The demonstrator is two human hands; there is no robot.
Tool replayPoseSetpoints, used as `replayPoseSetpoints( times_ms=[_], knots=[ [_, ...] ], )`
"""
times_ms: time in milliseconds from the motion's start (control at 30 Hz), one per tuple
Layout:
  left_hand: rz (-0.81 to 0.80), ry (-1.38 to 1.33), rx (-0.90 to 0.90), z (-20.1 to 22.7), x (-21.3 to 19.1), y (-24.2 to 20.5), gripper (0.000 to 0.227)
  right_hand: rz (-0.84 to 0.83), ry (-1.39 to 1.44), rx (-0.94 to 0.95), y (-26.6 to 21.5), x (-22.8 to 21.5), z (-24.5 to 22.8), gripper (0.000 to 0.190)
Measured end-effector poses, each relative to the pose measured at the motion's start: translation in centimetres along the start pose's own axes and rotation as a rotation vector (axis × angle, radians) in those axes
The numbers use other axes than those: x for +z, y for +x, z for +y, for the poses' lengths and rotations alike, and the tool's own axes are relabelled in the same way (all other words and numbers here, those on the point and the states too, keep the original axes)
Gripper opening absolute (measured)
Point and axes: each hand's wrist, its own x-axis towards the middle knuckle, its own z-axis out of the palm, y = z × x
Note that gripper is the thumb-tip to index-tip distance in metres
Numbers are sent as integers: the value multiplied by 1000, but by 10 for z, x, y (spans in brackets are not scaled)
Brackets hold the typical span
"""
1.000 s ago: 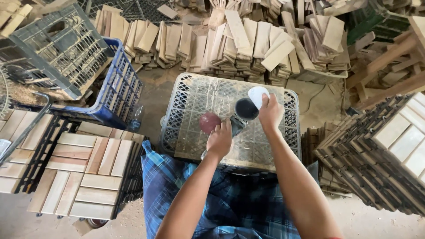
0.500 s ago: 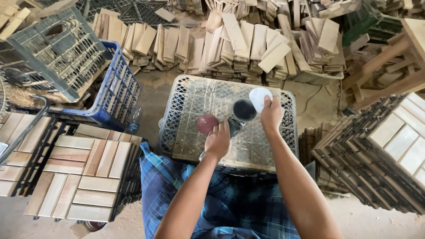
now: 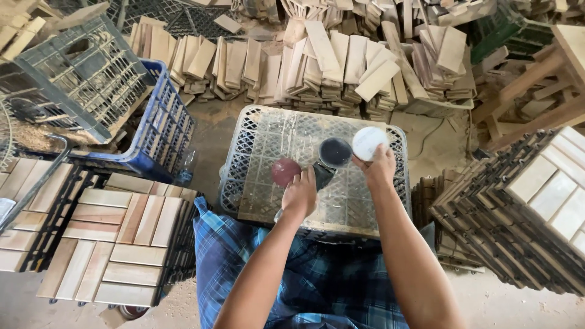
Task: Using a handheld orbital sander to smooth the surface of a wooden tile panel, stacking the finished panel, and replacing the sanding disc.
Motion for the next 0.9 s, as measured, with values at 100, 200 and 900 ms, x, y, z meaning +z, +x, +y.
replayPoseSetpoints(
  times_ms=[100, 200, 900],
  knots=[
    [-23, -10, 0, -1, -2, 2, 82, -3, -43, -45, -34, 21, -23, 56],
    [97, 67, 28, -7, 23, 11, 75, -38, -432, -335, 8, -7, 3, 47],
    [488, 188, 53, -11, 48, 12, 58, -270, -428, -421, -69, 46, -15, 73]
  ],
)
